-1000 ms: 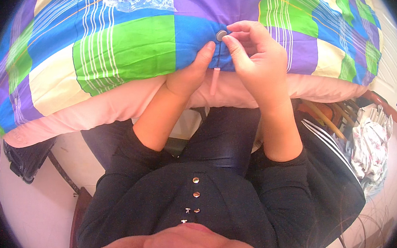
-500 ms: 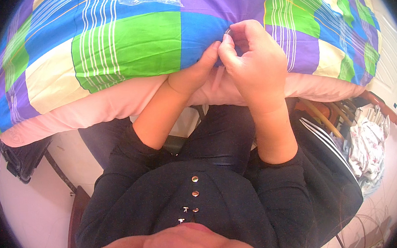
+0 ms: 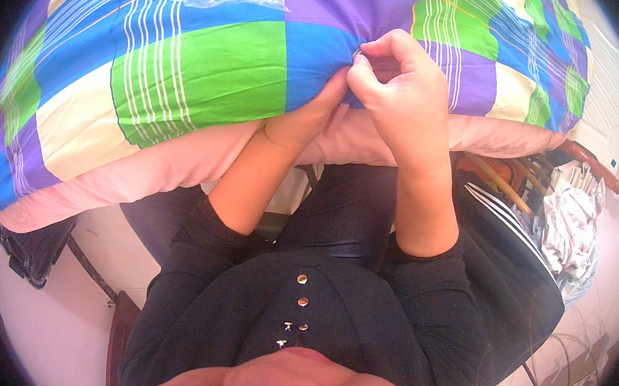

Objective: The person sits on the floor beside a bed and repeatedly folds the edge of a multicolored checkered bedspread, then inserts small white pins to secure the fold. The person smooths the fabric between pinning actions and continues along the edge of the bed.

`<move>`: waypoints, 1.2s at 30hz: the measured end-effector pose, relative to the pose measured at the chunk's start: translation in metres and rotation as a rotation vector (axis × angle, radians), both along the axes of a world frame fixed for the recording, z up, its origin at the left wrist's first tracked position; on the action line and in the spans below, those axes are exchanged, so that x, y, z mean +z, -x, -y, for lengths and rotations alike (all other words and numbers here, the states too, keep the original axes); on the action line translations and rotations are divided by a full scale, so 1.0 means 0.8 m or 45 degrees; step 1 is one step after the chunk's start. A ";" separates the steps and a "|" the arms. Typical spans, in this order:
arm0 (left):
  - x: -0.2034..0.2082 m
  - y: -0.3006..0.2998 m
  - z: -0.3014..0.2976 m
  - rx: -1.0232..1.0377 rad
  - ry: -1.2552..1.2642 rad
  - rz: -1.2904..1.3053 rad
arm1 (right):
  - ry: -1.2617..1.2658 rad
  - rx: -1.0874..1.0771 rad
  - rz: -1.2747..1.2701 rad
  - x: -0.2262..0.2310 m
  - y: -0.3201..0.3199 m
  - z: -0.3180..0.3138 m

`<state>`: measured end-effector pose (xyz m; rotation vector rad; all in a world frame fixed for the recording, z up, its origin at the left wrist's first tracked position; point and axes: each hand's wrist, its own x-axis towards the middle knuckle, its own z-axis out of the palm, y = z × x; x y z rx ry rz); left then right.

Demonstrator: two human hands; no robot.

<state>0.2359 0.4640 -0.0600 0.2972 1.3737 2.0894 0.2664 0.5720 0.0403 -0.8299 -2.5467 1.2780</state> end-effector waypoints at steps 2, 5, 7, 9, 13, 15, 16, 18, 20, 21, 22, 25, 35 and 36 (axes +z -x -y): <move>0.001 -0.002 0.002 -0.030 0.004 0.065 | 0.039 -0.020 -0.014 -0.002 0.001 0.001; -0.004 -0.005 -0.001 -0.007 -0.063 0.110 | 0.030 -0.054 -0.034 -0.006 0.002 0.007; -0.011 -0.006 -0.010 0.047 -0.162 0.068 | 0.017 -0.083 -0.046 -0.010 0.001 0.011; -0.015 -0.006 -0.014 0.060 -0.193 0.053 | 0.026 -0.116 -0.059 -0.014 0.001 0.013; -0.010 -0.009 -0.020 0.245 -0.196 0.011 | 0.114 -0.114 -0.090 -0.018 -0.002 0.010; -0.006 -0.011 -0.014 0.254 -0.014 -0.076 | 0.133 -0.115 -0.106 -0.019 -0.004 0.008; -0.004 -0.011 -0.011 0.278 0.055 -0.153 | 0.141 -0.104 -0.112 -0.019 -0.006 0.007; -0.005 -0.009 -0.011 0.205 0.039 -0.075 | 0.181 -0.091 -0.123 -0.019 -0.009 0.006; -0.007 -0.007 -0.010 0.227 0.063 -0.177 | 0.321 -0.105 -0.126 -0.017 -0.010 0.000; -0.009 -0.006 -0.009 0.260 0.117 -0.306 | 0.392 -0.126 -0.124 -0.017 -0.011 -0.003; -0.009 -0.006 -0.007 0.250 0.148 -0.345 | 0.404 -0.083 -0.132 -0.016 -0.011 -0.005; -0.008 -0.005 -0.003 0.170 0.181 -0.271 | 0.432 -0.039 -0.123 -0.012 -0.014 -0.013; 0.014 0.000 -0.005 0.233 0.109 -0.028 | 0.371 0.013 -0.103 -0.012 -0.011 -0.020; 0.014 0.000 -0.006 0.247 0.089 -0.059 | 0.333 0.009 -0.079 -0.011 -0.010 -0.020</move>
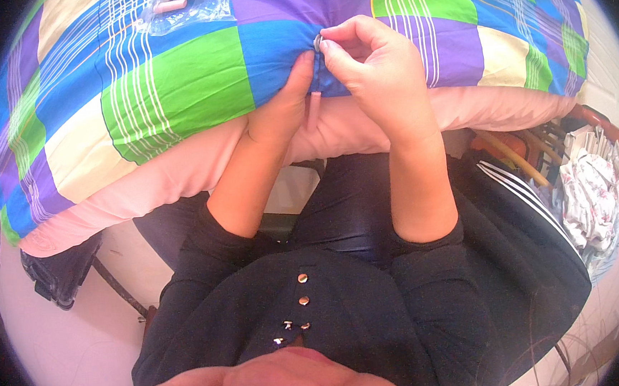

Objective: The person sits on the floor beside a bed and repeatedly folds the edge of a multicolored checkered bedspread, then inserts small white pins to secure the fold. The person smooths the fabric between pinning actions and continues along the edge of the bed.

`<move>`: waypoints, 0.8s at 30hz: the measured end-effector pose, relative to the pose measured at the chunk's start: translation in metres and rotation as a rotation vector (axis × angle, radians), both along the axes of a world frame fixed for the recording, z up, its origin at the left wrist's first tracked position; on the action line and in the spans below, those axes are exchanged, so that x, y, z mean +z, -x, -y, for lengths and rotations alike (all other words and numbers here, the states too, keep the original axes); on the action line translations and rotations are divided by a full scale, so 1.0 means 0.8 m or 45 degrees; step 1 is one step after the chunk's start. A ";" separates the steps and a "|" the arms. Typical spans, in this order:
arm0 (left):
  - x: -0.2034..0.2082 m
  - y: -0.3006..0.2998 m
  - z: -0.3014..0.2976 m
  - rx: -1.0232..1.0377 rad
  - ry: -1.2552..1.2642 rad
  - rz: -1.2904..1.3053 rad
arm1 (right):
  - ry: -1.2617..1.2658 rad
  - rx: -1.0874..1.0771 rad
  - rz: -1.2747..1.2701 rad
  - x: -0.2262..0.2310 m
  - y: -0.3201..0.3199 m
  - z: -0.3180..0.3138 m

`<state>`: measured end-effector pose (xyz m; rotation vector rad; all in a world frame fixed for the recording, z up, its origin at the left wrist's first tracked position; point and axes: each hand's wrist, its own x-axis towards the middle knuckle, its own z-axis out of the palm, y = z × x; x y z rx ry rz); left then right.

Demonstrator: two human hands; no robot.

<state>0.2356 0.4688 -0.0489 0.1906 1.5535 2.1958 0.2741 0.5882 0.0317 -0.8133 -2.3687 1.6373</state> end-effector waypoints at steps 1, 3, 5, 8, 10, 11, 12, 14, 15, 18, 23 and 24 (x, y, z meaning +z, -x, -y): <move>0.000 0.000 -0.001 0.015 -0.013 -0.032 | 0.030 0.008 -0.009 0.001 0.001 -0.001; 0.000 0.000 -0.002 -0.011 -0.038 0.069 | 0.065 0.003 0.013 0.003 0.002 -0.002; 0.001 0.001 -0.002 -0.041 -0.037 0.097 | 0.068 0.023 0.023 0.005 0.004 -0.005; 0.006 0.002 0.002 -0.102 -0.039 0.076 | 0.049 0.087 0.026 0.006 0.005 -0.009; 0.010 0.001 0.005 -0.157 -0.071 0.157 | 0.000 0.162 0.058 0.007 0.008 -0.015; 0.011 0.000 0.006 -0.181 -0.101 0.213 | -0.041 0.211 0.091 0.008 0.012 -0.020; 0.012 -0.002 0.007 -0.204 -0.117 0.298 | -0.082 0.260 0.124 0.009 0.017 -0.024; 0.009 -0.002 0.009 -0.213 -0.145 0.315 | -0.067 0.325 0.234 0.010 0.030 -0.032; 0.005 0.000 0.008 -0.201 -0.156 0.245 | -0.051 0.344 0.309 0.012 0.037 -0.036; -0.007 0.002 0.009 -0.162 -0.012 0.009 | -0.371 0.523 0.452 0.016 0.056 -0.039; -0.025 0.003 0.007 -0.120 0.090 -0.067 | -0.647 0.687 0.444 0.015 0.067 -0.028; -0.027 0.004 0.008 -0.127 0.097 -0.069 | -0.650 0.682 0.474 0.013 0.068 -0.025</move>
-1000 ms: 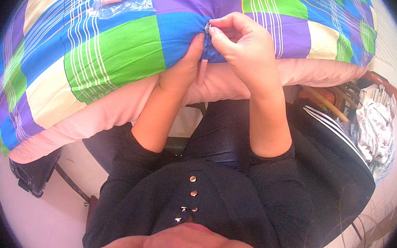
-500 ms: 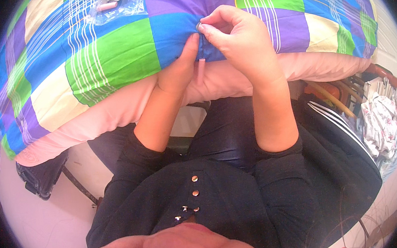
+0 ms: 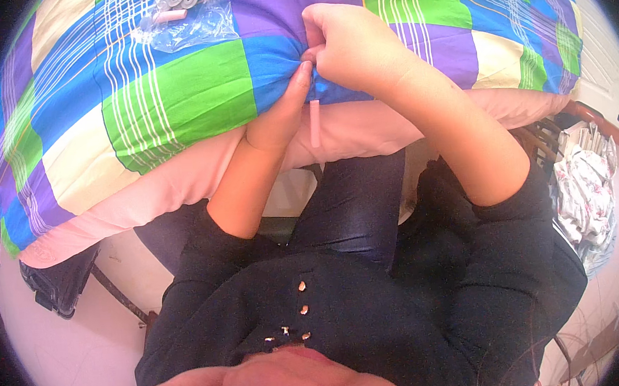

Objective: The person sits on the floor beside a bed and repeatedly folds the edge of a multicolored checkered bedspread, then inserts small white pins to secure the fold. The person smooths the fabric between pinning actions and continues along the edge of the bed.

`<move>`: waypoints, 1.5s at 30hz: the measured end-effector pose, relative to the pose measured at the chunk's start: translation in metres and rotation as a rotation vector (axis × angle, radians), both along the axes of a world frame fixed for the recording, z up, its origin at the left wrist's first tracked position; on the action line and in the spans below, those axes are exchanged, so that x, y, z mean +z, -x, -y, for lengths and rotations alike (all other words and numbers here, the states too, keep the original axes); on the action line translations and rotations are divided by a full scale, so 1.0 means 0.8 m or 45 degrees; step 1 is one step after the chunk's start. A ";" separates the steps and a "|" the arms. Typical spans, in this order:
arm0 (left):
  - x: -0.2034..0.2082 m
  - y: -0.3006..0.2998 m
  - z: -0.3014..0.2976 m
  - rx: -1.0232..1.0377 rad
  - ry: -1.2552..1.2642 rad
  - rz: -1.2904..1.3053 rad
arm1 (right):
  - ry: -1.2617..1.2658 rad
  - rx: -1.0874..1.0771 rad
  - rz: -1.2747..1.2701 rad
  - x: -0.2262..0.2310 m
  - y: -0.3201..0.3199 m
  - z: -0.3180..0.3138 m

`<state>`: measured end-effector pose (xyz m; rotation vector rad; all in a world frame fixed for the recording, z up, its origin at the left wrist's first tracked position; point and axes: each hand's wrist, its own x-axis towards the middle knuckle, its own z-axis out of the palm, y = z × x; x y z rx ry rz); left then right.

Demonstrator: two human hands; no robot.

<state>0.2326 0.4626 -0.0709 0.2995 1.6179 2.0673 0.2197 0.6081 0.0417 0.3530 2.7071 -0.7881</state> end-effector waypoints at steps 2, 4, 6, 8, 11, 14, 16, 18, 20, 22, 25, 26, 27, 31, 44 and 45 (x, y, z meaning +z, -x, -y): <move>-0.003 0.002 0.000 0.005 0.073 -0.043 | 0.024 -0.031 -0.037 -0.006 0.000 0.002; -0.003 0.003 0.002 0.010 0.215 -0.101 | -0.005 -0.059 -0.060 -0.014 -0.003 0.006; -0.002 0.005 0.003 -0.005 0.340 -0.138 | -0.048 -0.084 -0.056 -0.023 -0.004 0.006; 0.000 0.005 0.004 -0.013 0.379 -0.144 | 0.058 -0.140 -0.038 -0.030 -0.004 0.001; 0.001 0.003 0.000 0.053 0.223 -0.153 | 0.418 -0.261 0.069 -0.028 -0.006 -0.023; -0.002 -0.001 -0.006 0.161 -0.007 -0.127 | 0.910 -0.409 -0.070 -0.021 -0.035 -0.032; -0.003 -0.004 -0.008 0.154 -0.099 0.024 | 0.904 -0.446 -0.279 -0.018 -0.059 -0.026; -0.002 -0.003 -0.008 0.190 -0.114 -0.072 | 0.811 -0.537 -0.517 -0.016 -0.092 -0.009; 0.004 -0.001 -0.009 0.177 -0.140 -0.055 | 0.753 -0.671 -0.630 -0.018 -0.124 0.017; 0.016 0.000 -0.008 0.118 -0.167 0.076 | 0.579 -0.705 -0.542 -0.022 -0.147 0.044; 0.041 -0.002 -0.018 0.167 -0.350 0.560 | 0.235 -0.574 -0.479 -0.029 -0.164 0.077; 0.049 -0.002 -0.021 0.158 -0.375 0.563 | 0.145 -0.583 -0.524 -0.031 -0.164 0.084; 0.056 -0.002 -0.023 0.144 -0.375 0.590 | 0.057 -0.593 -0.566 -0.033 -0.164 0.091; 0.072 0.003 -0.029 0.143 -0.467 0.674 | 0.150 -0.686 -0.475 -0.038 -0.156 0.095; 0.072 0.005 -0.038 0.234 -0.452 0.921 | 0.913 -0.759 -0.501 -0.054 -0.153 0.089; 0.070 0.004 -0.039 0.243 -0.460 0.917 | 0.966 -0.769 -0.482 -0.058 -0.151 0.088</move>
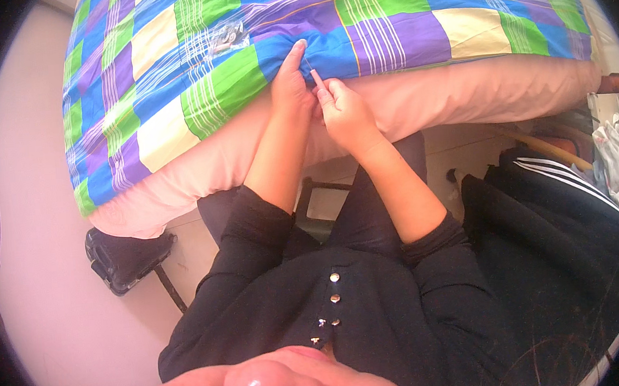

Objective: The person sits on the floor beside a bed and repeatedly folds the edge of a multicolored checkered bedspread, then inserts small white pins to secure the fold. The person smooths the fabric between pinning actions and continues along the edge of the bed.

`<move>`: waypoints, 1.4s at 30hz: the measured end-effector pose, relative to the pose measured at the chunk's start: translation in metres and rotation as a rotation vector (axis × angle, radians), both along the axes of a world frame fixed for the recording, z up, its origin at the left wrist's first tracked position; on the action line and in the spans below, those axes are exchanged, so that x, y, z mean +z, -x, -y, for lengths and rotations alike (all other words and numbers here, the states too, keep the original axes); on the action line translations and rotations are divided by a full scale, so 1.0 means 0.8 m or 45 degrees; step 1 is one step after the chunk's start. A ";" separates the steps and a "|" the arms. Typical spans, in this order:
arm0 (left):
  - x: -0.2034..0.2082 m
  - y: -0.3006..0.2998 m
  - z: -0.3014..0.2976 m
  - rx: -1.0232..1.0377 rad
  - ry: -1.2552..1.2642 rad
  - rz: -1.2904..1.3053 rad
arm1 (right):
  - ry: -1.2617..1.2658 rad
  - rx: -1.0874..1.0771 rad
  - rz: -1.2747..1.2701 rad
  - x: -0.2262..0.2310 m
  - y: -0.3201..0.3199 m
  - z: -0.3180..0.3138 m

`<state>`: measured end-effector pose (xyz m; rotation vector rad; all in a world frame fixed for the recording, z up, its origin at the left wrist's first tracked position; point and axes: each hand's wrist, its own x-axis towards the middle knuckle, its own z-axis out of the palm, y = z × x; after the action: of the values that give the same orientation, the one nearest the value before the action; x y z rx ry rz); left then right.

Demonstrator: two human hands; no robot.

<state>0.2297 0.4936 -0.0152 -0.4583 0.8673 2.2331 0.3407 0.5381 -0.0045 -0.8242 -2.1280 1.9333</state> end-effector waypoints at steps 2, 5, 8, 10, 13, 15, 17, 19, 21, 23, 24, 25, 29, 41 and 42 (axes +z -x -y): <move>-0.005 -0.001 -0.003 0.021 -0.009 -0.003 | 0.078 -0.018 0.004 -0.007 0.003 -0.001; -0.011 0.004 -0.007 0.067 0.069 -0.213 | -0.090 -0.059 -0.079 -0.013 0.009 0.000; -0.008 0.005 0.007 -0.080 0.010 -0.284 | -0.180 -0.104 -0.065 -0.012 0.010 0.001; 0.000 0.001 0.032 -0.196 0.076 -0.298 | -0.167 -0.097 -0.013 -0.008 0.010 -0.002; 0.016 -0.019 0.082 -0.427 0.382 -0.298 | -0.176 -0.079 -0.015 -0.002 0.009 -0.009; 0.026 -0.034 0.108 -0.452 0.622 -0.568 | -0.207 -0.124 -0.145 -0.001 0.010 -0.009; 0.038 -0.049 0.125 -0.388 0.909 -1.004 | -0.218 -0.138 -0.161 -0.001 0.010 -0.007; 0.052 -0.050 0.128 -0.079 0.950 -1.407 | -0.217 -0.141 -0.195 -0.002 0.010 -0.005; 0.067 -0.043 0.125 0.104 1.074 -1.736 | -0.203 -0.131 -0.230 -0.002 0.009 -0.003; 0.078 -0.024 0.110 0.182 1.196 -1.984 | -0.237 -0.134 -0.187 -0.001 0.008 -0.002; 0.081 -0.016 0.103 0.192 1.233 -2.065 | -0.251 -0.152 -0.169 0.000 0.008 -0.002; 0.082 -0.008 0.095 0.201 1.270 -2.146 | -0.297 -0.147 -0.167 0.002 0.008 -0.002; 0.074 0.019 0.065 0.056 1.368 -2.243 | -0.392 -0.185 -0.158 0.006 0.013 0.000; 0.054 0.047 0.047 -0.206 1.362 -2.223 | -0.423 -0.172 -0.105 0.013 0.019 0.001; 0.054 0.049 0.047 -0.224 1.340 -2.227 | -0.432 -0.179 -0.096 0.013 0.019 0.002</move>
<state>0.1907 0.4558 0.0277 1.3533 2.6974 1.3359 0.3257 0.5368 0.0055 -0.7941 -2.2005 1.4562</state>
